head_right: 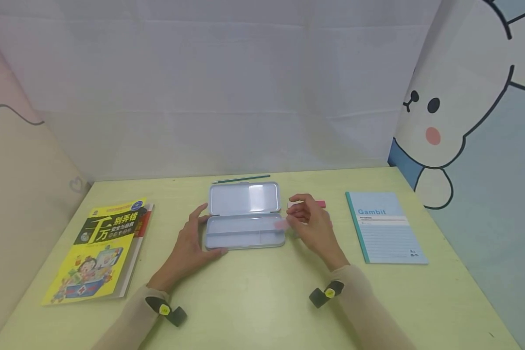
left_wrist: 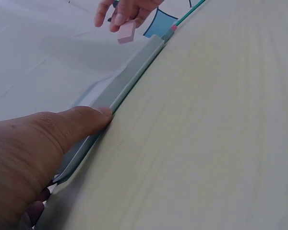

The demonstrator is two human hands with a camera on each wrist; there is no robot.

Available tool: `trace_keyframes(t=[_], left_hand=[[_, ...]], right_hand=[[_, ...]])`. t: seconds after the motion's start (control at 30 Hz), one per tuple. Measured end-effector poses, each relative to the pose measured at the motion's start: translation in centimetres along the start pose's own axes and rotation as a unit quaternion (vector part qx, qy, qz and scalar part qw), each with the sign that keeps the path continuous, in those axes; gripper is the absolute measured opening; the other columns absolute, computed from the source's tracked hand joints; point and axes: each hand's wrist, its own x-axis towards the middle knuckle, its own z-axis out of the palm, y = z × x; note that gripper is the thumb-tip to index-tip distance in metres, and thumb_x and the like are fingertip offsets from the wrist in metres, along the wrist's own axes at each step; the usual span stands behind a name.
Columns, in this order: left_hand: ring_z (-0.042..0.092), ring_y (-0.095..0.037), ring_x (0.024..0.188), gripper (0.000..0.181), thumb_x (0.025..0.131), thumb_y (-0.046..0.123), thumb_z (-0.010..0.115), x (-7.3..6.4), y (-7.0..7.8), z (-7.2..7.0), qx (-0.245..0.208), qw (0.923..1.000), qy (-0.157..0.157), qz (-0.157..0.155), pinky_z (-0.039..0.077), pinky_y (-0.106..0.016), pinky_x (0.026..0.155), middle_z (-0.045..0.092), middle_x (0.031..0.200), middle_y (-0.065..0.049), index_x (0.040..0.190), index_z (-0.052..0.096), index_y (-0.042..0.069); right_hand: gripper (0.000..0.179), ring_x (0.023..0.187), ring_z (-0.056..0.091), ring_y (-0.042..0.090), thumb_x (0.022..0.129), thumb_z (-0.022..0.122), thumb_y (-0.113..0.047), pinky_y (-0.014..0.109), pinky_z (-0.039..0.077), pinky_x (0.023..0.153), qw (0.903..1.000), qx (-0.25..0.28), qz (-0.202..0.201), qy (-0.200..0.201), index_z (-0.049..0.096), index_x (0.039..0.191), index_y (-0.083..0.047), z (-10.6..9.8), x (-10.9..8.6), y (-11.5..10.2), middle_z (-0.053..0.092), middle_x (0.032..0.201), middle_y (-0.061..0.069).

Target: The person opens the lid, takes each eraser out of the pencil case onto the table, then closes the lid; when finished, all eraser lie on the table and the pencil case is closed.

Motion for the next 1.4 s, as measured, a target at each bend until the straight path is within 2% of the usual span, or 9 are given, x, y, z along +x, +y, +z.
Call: trace_keyframes(t=[0.47,0.63,0.73,0.87,0.93,1.23,1.4], left_hand=[[0.056,-0.039,0.135,0.123,0.074,0.037,0.097,-0.1,0.2,-0.2,0.001,1.0000,-0.003,-0.004,0.040,-0.061,0.114,0.061,0.154,-0.016,0.169,0.020,0.021],[0.056,-0.039,0.135,0.123,0.074,0.037,0.097,-0.1,0.2,-0.2,0.003,1.0000,-0.004,-0.003,0.041,-0.061,0.113,0.061,0.153,-0.016,0.169,0.020,0.021],[0.057,-0.039,0.134,0.123,0.074,0.037,0.097,-0.2,0.2,-0.2,0.003,1.0000,-0.003,-0.001,0.040,-0.062,0.114,0.061,0.153,-0.016,0.169,0.020,0.021],[0.057,-0.040,0.134,0.123,0.074,0.037,0.097,-0.2,0.2,-0.2,0.003,1.0000,-0.003,0.000,0.040,-0.063,0.114,0.061,0.153,-0.016,0.169,0.020,0.021],[0.056,-0.039,0.135,0.123,0.074,0.037,0.097,-0.2,0.2,-0.2,0.002,1.0000,-0.003,-0.001,0.040,-0.062,0.114,0.061,0.153,-0.016,0.169,0.020,0.021],[0.057,-0.039,0.135,0.124,0.073,0.036,0.097,-0.1,0.1,-0.1,0.002,1.0000,-0.001,-0.003,0.040,-0.062,0.115,0.061,0.153,-0.016,0.169,0.019,0.022],[0.056,-0.040,0.136,0.124,0.073,0.037,0.097,0.0,0.0,0.0,0.002,1.0000,0.001,0.003,0.040,-0.062,0.114,0.061,0.153,-0.016,0.169,0.019,0.023]], right_hand=[[0.042,0.103,0.075,0.026,0.099,0.075,-0.005,0.008,0.054,0.090,0.9992,0.000,-0.034,0.019,0.059,0.137,-0.007,-1.3,-0.6,1.2,0.077,0.115,0.017],[0.042,0.100,0.074,0.017,0.097,0.075,0.000,0.007,0.053,0.088,0.9987,-0.003,-0.040,0.032,0.060,0.135,-0.002,-1.4,-0.5,1.7,0.078,0.113,0.019],[0.042,0.098,0.072,0.008,0.096,0.075,0.003,0.007,0.054,0.088,0.9982,0.004,-0.046,0.038,0.060,0.134,0.001,-1.6,-0.5,1.9,0.077,0.112,0.022],[0.042,0.098,0.067,-0.005,0.095,0.075,0.004,0.006,0.053,0.089,0.9981,0.006,-0.044,0.042,0.059,0.134,0.001,-1.8,-0.5,2.2,0.077,0.113,0.023],[0.041,0.098,0.066,-0.008,0.096,0.075,0.004,0.005,0.052,0.089,0.9982,0.005,-0.040,0.044,0.059,0.134,0.001,-1.9,-0.5,2.4,0.077,0.114,0.023],[0.039,0.099,0.067,-0.006,0.097,0.074,0.003,0.005,0.052,0.088,0.9981,0.008,-0.041,0.045,0.060,0.134,0.001,-2.3,-0.6,2.7,0.076,0.115,0.024],[0.040,0.102,0.066,-0.004,0.098,0.071,0.005,0.006,0.052,0.088,0.9983,0.014,-0.035,0.043,0.059,0.136,0.002,-2.6,-0.7,3.0,0.074,0.122,0.027]])
